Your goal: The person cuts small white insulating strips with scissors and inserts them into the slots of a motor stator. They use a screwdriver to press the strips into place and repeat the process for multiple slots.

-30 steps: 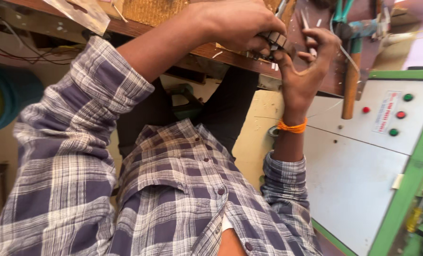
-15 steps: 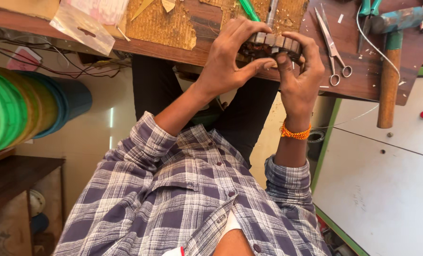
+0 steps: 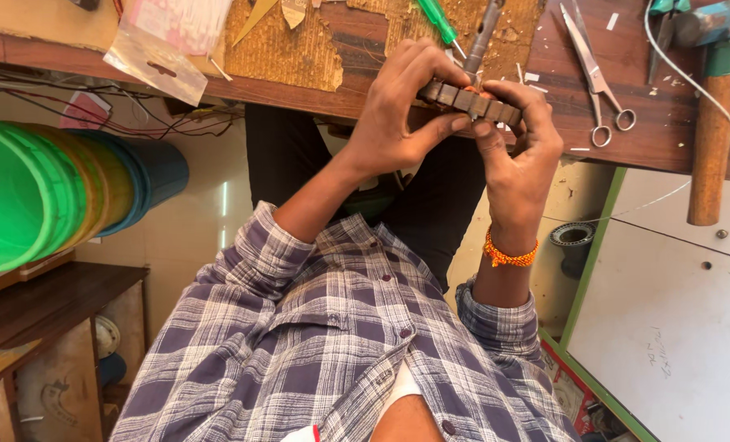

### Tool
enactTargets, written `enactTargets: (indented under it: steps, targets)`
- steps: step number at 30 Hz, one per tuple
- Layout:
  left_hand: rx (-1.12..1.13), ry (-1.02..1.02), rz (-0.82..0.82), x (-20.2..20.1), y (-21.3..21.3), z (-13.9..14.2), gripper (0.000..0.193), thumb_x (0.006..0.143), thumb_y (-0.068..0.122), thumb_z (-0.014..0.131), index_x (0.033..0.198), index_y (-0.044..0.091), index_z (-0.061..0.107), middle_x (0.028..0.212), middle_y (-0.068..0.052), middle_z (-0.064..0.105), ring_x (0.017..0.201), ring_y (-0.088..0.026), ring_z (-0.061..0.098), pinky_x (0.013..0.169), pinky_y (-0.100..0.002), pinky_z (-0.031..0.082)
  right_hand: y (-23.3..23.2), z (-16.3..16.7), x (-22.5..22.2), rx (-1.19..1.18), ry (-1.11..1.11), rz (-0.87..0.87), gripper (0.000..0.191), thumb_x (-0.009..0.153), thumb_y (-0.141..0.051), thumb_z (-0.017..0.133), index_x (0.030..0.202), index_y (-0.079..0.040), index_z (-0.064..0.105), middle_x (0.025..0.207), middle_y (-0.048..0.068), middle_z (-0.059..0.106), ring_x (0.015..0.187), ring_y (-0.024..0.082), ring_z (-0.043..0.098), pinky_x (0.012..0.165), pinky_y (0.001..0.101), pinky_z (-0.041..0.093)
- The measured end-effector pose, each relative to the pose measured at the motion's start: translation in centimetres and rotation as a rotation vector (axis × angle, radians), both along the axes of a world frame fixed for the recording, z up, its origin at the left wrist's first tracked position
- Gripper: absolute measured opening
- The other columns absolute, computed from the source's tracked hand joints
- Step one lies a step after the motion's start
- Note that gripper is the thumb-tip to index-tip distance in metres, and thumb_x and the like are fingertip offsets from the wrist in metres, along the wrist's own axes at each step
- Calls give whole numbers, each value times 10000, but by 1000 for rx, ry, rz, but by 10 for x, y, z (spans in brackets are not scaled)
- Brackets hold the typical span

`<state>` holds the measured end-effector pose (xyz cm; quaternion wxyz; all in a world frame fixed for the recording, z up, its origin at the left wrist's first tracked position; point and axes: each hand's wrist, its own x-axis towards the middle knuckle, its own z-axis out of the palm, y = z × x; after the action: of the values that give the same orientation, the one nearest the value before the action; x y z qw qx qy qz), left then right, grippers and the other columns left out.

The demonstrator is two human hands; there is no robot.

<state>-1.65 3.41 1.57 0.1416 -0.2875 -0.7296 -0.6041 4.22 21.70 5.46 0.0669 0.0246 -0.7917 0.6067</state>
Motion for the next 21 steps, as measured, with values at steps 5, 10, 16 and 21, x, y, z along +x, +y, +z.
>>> enactTargets:
  steps: [5, 10, 16, 21]
  targets:
    - [-15, 1, -149, -8, -10, -4, 347, 867, 177, 845, 1102, 62, 618, 1096, -66, 605, 1106, -247, 585, 953, -381, 484, -3, -4, 9, 116, 50, -20, 384, 1063, -334, 769, 1272, -28, 667, 1229, 63, 636, 1188, 177, 590, 1074, 303, 495]
    - [-5, 33, -144, -1, -10, -8, 336, 855, 173, 859, 1073, 64, 628, 1025, -65, 579, 1005, -235, 548, 909, -378, 458, -9, -12, 17, 289, 124, -67, 360, 1101, -352, 720, 1261, -38, 648, 1279, 92, 654, 1272, 235, 558, 1142, 347, 458]
    - [-19, 56, -109, 4, -7, -7, 328, 789, 132, 825, 1054, 69, 642, 1006, -67, 559, 1003, -245, 534, 865, -362, 455, -8, -14, 21, 261, 113, -65, 339, 1116, -327, 719, 1259, -35, 622, 1286, 102, 630, 1289, 246, 561, 1163, 357, 450]
    - [-30, 62, -60, 4, 1, -5, 324, 771, 141, 822, 1023, 76, 630, 996, -67, 564, 990, -247, 542, 872, -386, 449, -5, -19, 20, 209, 83, -84, 329, 1114, -309, 711, 1275, -42, 607, 1271, 88, 608, 1274, 222, 572, 1156, 337, 458]
